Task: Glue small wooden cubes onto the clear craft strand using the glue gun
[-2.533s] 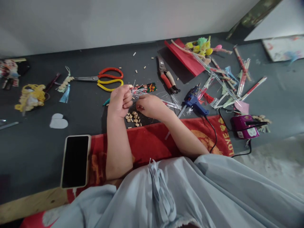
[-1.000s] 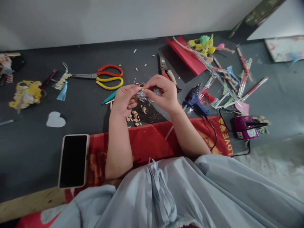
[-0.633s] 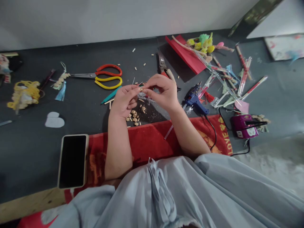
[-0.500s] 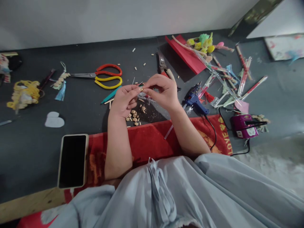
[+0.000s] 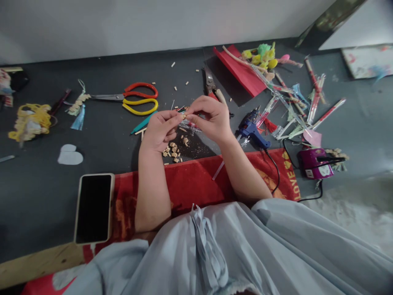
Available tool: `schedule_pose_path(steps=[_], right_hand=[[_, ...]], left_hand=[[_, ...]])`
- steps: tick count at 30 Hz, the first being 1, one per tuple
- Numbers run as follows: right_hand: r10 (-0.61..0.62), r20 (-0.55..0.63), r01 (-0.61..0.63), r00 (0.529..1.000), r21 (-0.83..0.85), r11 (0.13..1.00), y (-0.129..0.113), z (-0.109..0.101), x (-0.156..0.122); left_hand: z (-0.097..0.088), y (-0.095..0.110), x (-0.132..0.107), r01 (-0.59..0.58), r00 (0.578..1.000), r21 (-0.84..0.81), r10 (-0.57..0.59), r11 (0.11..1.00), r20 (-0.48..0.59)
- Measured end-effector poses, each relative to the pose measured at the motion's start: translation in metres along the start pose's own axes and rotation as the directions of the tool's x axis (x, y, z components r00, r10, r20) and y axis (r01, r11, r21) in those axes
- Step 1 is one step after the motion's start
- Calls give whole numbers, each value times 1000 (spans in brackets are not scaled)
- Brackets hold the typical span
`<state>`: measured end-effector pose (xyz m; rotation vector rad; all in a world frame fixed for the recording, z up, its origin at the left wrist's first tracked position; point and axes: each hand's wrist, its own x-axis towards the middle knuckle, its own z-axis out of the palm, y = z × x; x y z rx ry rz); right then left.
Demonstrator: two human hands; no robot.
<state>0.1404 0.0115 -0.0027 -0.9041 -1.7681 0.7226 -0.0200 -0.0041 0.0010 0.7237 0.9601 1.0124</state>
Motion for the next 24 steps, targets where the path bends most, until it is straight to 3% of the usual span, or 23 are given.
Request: schedule_pose_path(steps=[14, 20, 24], right_hand=[[-82, -1, 82, 997, -69, 994, 3, -2, -2], [-31, 17, 32, 999, -95, 995, 2, -4, -2], [-68, 21, 70, 997, -106, 992, 2, -3, -3]], left_hand=[[2, 0, 0, 5, 1000, 6, -5, 1000, -14], [4, 0, 1, 30, 999, 2, -30, 1000, -11], [4, 0, 2, 25, 1000, -20, -26, 999, -18]])
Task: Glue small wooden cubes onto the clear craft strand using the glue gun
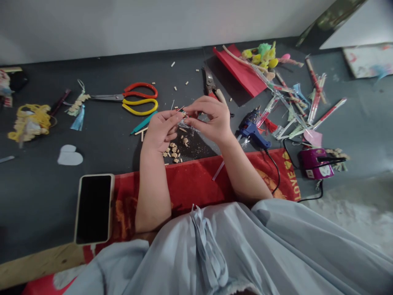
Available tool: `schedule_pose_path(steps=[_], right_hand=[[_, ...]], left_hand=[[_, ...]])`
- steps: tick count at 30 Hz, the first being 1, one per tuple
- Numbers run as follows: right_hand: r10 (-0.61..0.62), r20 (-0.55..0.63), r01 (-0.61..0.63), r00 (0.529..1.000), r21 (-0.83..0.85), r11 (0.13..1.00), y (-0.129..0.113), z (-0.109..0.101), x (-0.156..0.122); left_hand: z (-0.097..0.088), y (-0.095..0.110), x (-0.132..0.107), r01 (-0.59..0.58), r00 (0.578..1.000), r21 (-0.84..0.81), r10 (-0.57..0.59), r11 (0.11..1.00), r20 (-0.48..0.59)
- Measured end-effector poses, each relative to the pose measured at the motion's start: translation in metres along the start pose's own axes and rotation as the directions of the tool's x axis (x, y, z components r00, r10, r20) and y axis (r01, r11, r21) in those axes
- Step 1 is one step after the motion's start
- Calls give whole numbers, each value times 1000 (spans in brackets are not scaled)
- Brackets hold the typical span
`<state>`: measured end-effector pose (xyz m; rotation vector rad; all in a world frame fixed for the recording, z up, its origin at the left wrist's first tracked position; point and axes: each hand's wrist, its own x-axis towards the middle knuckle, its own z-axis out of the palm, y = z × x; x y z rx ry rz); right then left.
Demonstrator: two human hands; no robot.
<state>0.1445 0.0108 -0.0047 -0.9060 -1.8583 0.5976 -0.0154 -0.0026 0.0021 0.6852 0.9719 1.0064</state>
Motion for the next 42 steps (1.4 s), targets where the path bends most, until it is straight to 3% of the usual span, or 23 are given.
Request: schedule_pose_path(steps=[10, 20, 31, 35, 42], right_hand=[[-18, -28, 15, 999, -97, 995, -2, 4, -2], [-13, -12, 12, 1000, -64, 998, 0, 3, -1], [135, 0, -135, 991, 58, 989, -3, 2, 2], [231, -24, -228, 973, 91, 970, -1, 5, 1], [335, -22, -324, 942, 199, 925, 5, 9, 1]], left_hand=[[3, 1, -2, 19, 1000, -37, -18, 999, 24], [3, 2, -3, 20, 1000, -10, -20, 1000, 1], [3, 1, -2, 35, 999, 43, -35, 998, -4], [4, -2, 1, -19, 997, 80, 25, 997, -68], [4, -11, 9, -251, 954, 96, 263, 963, -144]])
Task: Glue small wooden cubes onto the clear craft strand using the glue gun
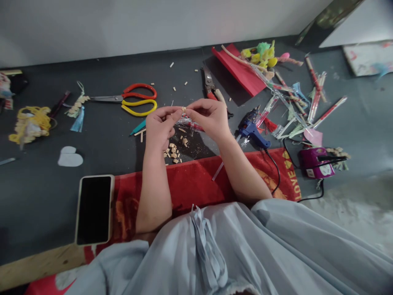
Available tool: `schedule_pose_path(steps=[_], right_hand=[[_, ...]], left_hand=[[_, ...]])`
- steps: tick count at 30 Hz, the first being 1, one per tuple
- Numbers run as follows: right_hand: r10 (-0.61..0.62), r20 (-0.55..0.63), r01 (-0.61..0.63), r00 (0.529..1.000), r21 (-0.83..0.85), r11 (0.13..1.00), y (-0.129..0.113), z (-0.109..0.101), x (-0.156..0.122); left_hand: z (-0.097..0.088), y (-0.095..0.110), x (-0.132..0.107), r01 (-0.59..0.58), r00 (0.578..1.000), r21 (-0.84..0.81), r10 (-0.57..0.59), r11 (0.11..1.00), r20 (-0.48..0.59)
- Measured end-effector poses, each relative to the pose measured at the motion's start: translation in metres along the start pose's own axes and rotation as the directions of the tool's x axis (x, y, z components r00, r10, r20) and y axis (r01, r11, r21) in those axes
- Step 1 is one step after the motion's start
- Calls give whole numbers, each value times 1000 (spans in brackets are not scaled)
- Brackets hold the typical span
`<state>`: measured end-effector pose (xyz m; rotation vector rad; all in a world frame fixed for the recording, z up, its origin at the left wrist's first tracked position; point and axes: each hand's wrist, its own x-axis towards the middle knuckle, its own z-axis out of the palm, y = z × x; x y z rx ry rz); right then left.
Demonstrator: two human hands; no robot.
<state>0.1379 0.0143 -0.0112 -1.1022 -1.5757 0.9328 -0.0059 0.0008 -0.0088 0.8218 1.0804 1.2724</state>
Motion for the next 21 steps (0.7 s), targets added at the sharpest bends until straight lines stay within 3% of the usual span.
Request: schedule_pose_path(steps=[9, 21], right_hand=[[110, 26, -111, 994, 68, 991, -3, -3, 2], [109, 64, -114, 992, 85, 990, 2, -5, 2]], left_hand=[[-4, -13, 9, -53, 999, 29, 52, 998, 9], [-5, -16, 10, -130, 992, 81, 129, 988, 18]])
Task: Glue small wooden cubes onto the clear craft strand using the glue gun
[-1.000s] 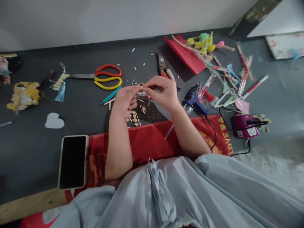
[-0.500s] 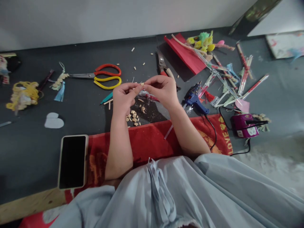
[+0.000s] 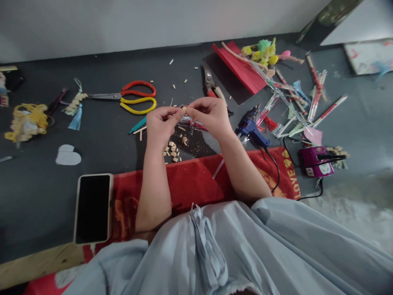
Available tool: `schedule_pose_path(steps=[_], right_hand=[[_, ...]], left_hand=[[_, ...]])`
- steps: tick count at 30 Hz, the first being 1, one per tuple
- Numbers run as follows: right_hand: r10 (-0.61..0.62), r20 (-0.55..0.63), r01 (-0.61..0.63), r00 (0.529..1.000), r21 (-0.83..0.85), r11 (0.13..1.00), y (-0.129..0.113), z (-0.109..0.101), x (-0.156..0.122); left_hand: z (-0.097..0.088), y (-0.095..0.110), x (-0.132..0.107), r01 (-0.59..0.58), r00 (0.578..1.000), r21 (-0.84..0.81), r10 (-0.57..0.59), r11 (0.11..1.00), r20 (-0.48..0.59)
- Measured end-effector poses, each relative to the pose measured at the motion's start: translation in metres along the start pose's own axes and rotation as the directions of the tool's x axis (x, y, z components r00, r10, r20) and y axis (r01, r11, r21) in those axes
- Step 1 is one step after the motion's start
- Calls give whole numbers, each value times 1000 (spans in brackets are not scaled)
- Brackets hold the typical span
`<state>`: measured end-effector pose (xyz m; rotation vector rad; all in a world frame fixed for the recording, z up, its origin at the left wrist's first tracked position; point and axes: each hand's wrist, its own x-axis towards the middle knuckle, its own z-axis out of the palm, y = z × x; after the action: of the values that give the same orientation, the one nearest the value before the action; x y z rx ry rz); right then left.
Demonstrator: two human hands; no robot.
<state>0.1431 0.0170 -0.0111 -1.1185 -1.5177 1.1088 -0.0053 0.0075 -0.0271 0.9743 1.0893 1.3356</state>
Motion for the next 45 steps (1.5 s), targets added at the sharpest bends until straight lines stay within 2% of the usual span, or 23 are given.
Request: schedule_pose_path(steps=[12, 21, 29, 35, 39, 45], right_hand=[[-97, -46, 92, 994, -107, 990, 0, 2, -1], [-144, -39, 133, 989, -198, 971, 3, 2, -3], [-177, -77, 158, 981, -203, 966, -1, 4, -3], [-218, -69, 195, 974, -248, 949, -2, 3, -3], [-289, -26, 268, 957, -297, 916, 0, 1, -4], [-402, 6, 383, 916, -313, 869, 7, 3, -5]], left_hand=[[-1, -2, -1, -13, 1000, 19, 13, 1000, -11], [-1, -1, -2, -11, 1000, 1, 11, 1000, -5], [-1, -5, 0, -125, 992, 47, 126, 991, -15], [0, -3, -2, -31, 999, 48, 30, 998, 21], [3, 3, -4, 55, 998, 1, -55, 998, -8], [3, -2, -3, 18, 999, 49, -16, 999, -52]])
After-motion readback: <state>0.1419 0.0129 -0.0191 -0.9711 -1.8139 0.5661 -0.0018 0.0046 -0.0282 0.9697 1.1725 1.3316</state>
